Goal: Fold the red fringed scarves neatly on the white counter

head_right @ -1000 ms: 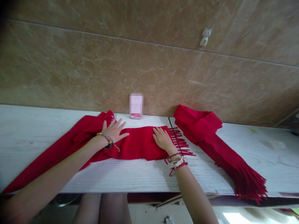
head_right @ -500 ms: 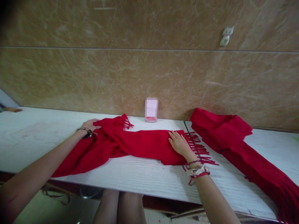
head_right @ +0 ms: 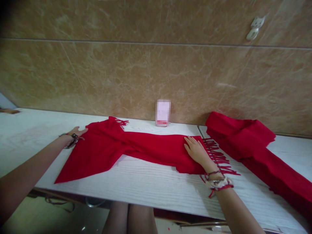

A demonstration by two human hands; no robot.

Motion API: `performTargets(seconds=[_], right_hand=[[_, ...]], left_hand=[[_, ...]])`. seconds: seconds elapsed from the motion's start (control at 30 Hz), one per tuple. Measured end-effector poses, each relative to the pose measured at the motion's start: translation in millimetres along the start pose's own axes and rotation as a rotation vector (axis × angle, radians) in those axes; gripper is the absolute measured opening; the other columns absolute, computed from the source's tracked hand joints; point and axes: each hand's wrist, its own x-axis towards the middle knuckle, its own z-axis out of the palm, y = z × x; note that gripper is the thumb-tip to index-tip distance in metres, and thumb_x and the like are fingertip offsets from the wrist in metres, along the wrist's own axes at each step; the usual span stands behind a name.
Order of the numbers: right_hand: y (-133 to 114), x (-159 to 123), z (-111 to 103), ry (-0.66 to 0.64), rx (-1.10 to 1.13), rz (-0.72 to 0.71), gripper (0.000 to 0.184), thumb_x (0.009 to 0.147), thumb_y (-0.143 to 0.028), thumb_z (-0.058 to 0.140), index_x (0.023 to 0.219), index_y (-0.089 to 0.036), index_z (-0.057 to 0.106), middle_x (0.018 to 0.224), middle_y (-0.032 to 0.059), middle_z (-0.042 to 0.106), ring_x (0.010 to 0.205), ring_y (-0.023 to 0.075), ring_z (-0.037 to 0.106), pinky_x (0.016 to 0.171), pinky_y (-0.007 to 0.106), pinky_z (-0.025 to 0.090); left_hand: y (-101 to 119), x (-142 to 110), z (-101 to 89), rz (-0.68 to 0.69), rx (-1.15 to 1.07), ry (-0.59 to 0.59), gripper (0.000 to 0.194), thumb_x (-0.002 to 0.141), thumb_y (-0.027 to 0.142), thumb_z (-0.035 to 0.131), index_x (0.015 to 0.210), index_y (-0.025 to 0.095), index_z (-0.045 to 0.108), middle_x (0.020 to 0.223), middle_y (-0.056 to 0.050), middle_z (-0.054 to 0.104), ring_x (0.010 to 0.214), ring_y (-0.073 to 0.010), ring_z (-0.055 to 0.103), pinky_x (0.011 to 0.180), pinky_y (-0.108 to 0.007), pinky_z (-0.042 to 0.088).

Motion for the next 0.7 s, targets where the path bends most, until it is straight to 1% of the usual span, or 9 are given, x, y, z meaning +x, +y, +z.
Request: performTargets(seconds=[0.1,0.2,0.3,0.37,0.43,0.5,0.57,0.63,0.7], right_hand=[[-14,4,-13,0.027,0.057,-0.069,0.039,0.082,-0.025,0.035,0.115,-0.011,0.05,0.121,0.0154,0.051,0.113,0.0258,0.044,0.094,0.044,0.037],[-46,8,-31,-0.024,0.191,-0.249,0.039,0.084,-0.028,0.036,0.119,-0.015,0.047,0.124,0.0112,0.048,0.116,0.0212,0.042,0.099,0.04,0.033],[-83,14,-41,-0.159,0.313,-0.441,0.044,0.083,-0.032,0.041,0.125,-0.019,0.041,0.129,0.0071,0.044,0.119,0.0179,0.038,0.1,0.036,0.033],[-101,16,-40,-0.241,0.349,-0.521,0.049,0.08,-0.035,0.047,0.126,-0.02,0.039,0.131,0.0073,0.041,0.121,0.0185,0.035,0.1,0.036,0.032],[-111,17,-35,-0.29,0.359,-0.544,0.052,0.078,-0.036,0.051,0.125,-0.018,0.041,0.131,0.0092,0.041,0.122,0.0201,0.034,0.1,0.037,0.032],[-113,16,-29,-0.307,0.355,-0.525,0.052,0.076,-0.034,0.053,0.124,-0.014,0.044,0.13,0.0115,0.042,0.121,0.0212,0.034,0.1,0.036,0.031],[-111,14,-26,-0.317,0.341,-0.475,0.052,0.076,-0.033,0.053,0.123,-0.01,0.044,0.13,0.0136,0.042,0.121,0.0214,0.035,0.1,0.035,0.031],[-108,11,-26,-0.332,0.31,-0.403,0.054,0.076,-0.033,0.054,0.122,-0.007,0.045,0.129,0.016,0.041,0.119,0.0224,0.038,0.1,0.034,0.033],[-105,10,-27,-0.34,0.275,-0.347,0.055,0.075,-0.035,0.055,0.12,-0.005,0.046,0.128,0.0179,0.042,0.118,0.0241,0.039,0.099,0.035,0.033]], left_hand=[[5,-4,1.2,-0.21,-0.15,-0.005,0.067,0.069,0.035,0.06,0.125,0.011,0.033,0.104,-0.014,0.06,0.083,-0.0274,0.06,0.058,-0.034,0.048],[30,-13,-5.6,-0.143,-0.317,0.009,0.06,0.071,0.029,0.057,0.125,0.016,0.036,0.109,-0.009,0.059,0.086,-0.0258,0.06,0.064,-0.035,0.05],[74,-30,-6.7,0.093,-0.339,0.045,0.06,0.069,0.03,0.059,0.124,0.017,0.038,0.114,-0.008,0.057,0.097,-0.0251,0.055,0.076,-0.036,0.048],[106,-44,-1.6,0.285,-0.355,-0.103,0.068,0.067,0.028,0.061,0.128,0.016,0.032,0.111,-0.009,0.059,0.1,-0.0215,0.054,0.081,-0.034,0.045],[131,-53,4.7,0.456,-0.303,-0.393,0.071,0.067,0.03,0.061,0.13,0.019,0.03,0.106,-0.007,0.062,0.099,-0.0186,0.055,0.082,-0.031,0.045],[143,-55,9.6,0.554,-0.255,-0.452,0.061,0.072,0.035,0.054,0.128,0.021,0.034,0.109,-0.006,0.061,0.103,-0.0168,0.053,0.085,-0.029,0.043],[141,-49,14.4,0.516,-0.171,-0.284,0.058,0.074,0.04,0.05,0.126,0.018,0.037,0.119,-0.009,0.054,0.109,-0.0178,0.048,0.087,-0.028,0.041],[129,-41,22.3,0.355,-0.017,-0.152,0.067,0.068,0.043,0.055,0.125,0.012,0.038,0.126,-0.014,0.046,0.111,-0.0219,0.047,0.084,-0.028,0.043],[114,-36,32.9,0.218,0.122,-0.286,0.074,0.061,0.042,0.061,0.125,0.011,0.039,0.122,-0.016,0.05,0.102,-0.0237,0.053,0.077,-0.029,0.047]])
